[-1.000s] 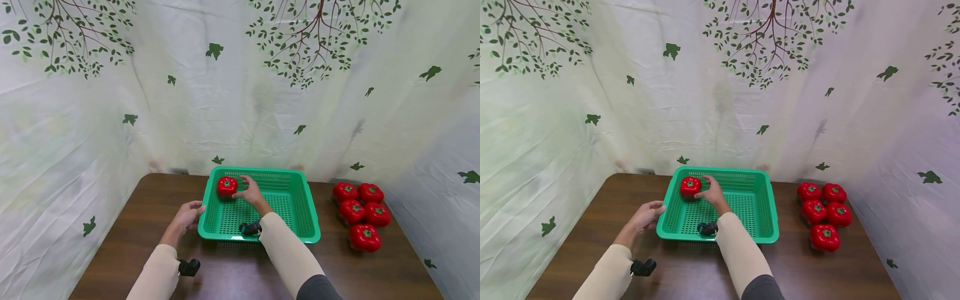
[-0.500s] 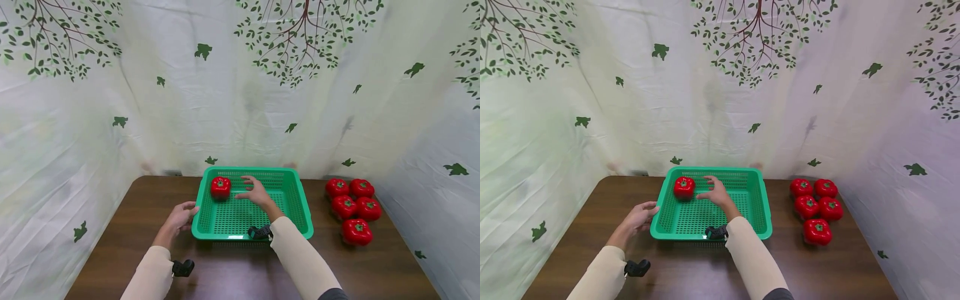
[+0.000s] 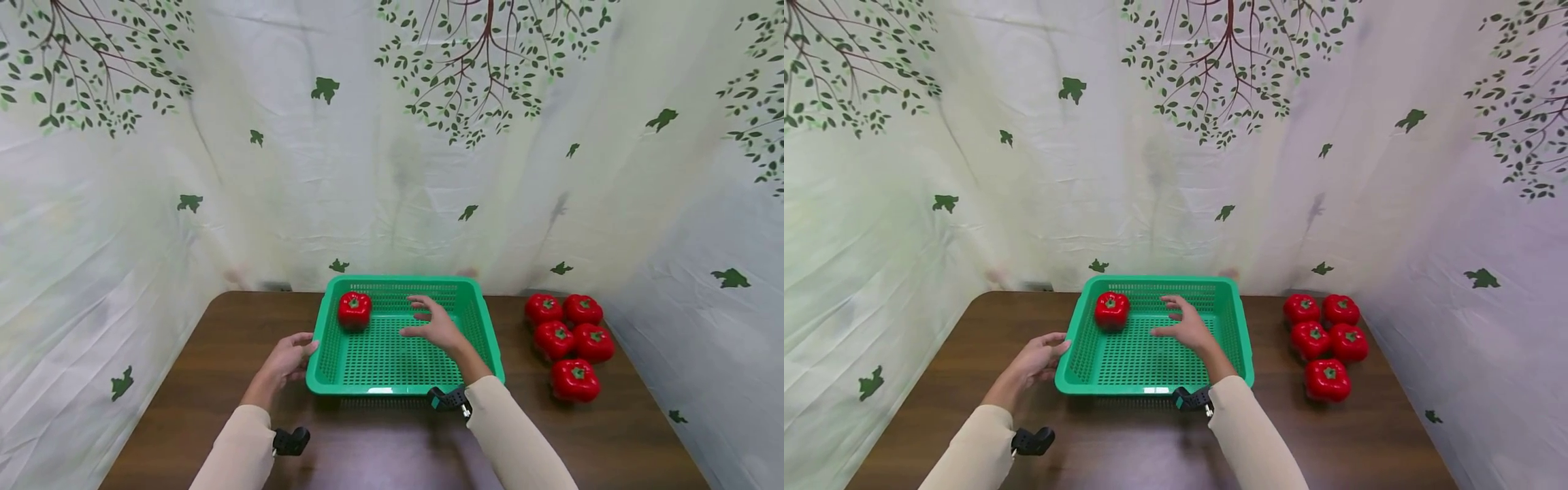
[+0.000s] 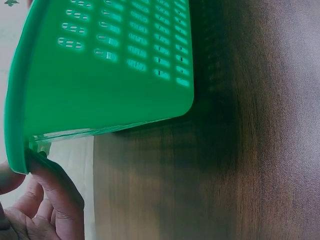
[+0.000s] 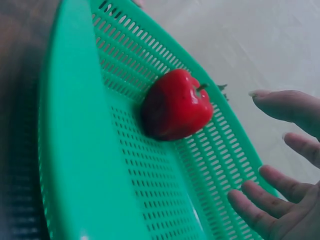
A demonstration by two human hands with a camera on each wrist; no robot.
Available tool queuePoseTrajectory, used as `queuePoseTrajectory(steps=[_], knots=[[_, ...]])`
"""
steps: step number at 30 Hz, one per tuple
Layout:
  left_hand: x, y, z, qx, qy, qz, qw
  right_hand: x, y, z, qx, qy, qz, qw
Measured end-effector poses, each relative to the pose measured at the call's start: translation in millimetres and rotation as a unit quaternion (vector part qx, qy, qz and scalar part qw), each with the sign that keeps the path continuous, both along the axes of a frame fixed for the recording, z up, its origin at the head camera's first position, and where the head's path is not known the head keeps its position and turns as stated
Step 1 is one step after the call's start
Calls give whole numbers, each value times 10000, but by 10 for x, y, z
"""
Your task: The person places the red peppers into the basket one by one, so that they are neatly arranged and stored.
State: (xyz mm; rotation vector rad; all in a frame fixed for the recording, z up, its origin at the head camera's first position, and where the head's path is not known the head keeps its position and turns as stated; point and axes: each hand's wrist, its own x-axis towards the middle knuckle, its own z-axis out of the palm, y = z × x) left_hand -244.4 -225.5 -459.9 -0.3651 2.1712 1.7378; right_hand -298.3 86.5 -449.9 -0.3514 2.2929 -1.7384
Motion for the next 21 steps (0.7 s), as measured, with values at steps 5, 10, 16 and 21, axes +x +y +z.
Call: queuePoseTrajectory(steps=[5,10,16,21], knots=[[-9,-12,-19,-13,-2,19,10000,91,144,-19,-151,-16,-58,9999],[-21,-17,3,-14,-64,-2,10000,158,275,-61,-377,-21,-86,9992],[-38,-22,21,-52,-104,-58,9999,276,380,36,-518,14,-38,9987],[-47,-33,-2,29,-123,-58,9999,259,509,-72,-785,160,-20,9968]])
